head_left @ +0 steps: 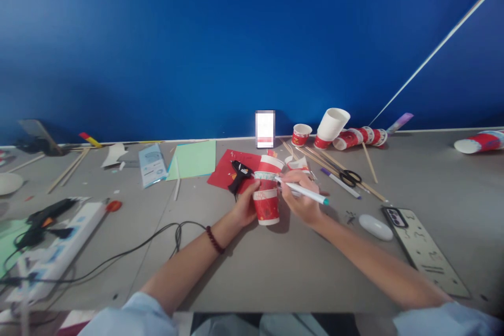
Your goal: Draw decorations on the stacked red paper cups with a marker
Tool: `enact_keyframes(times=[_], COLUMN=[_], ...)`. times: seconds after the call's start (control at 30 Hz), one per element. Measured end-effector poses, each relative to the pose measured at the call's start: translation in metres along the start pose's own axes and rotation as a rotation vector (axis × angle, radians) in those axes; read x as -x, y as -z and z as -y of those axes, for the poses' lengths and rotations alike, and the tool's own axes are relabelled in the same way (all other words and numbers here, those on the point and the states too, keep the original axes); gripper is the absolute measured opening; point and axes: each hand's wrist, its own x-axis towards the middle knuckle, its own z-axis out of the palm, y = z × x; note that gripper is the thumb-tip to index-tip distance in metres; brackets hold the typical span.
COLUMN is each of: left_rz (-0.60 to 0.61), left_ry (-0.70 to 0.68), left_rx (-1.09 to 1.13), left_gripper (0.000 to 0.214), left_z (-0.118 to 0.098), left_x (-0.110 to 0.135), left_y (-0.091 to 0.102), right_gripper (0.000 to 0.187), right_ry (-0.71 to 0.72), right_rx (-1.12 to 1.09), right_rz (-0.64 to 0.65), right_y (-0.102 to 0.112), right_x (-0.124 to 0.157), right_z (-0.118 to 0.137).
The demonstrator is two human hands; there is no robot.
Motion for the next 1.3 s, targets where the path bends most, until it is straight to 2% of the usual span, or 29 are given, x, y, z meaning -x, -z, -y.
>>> enact_keyframes(times=[0.17, 0.47, 0.83, 1.3], left_rz=[0.019, 0.098, 0.071, 0.042], left_ry=[0.001, -0.088, -0.112, -0.110], left_rx=[-0.044, -0.124, -0.165, -0.140], left_gripper=[0.032, 0.039, 0.046, 0.040], left_z=[0.001, 0.000, 0.000, 0.001], left_x=[0.003, 0.006, 0.008, 0.007], left_y=[-0.003, -0.013, -0.016, -0.013], right_gripper=[0.010, 0.015, 0.013, 0.008], right_ry=[0.034, 0.077, 0.057, 0.021], right_rx=[0.026, 0.065, 0.101, 0.130], right_rz=[-0.003, -0.003, 0.004, 0.003], right_y=[-0.001, -0.001, -0.001, 0.000], right_x=[-0.003, -0.006, -0.005, -0.004], right_z=[0.003, 0.006, 0.006, 0.004])
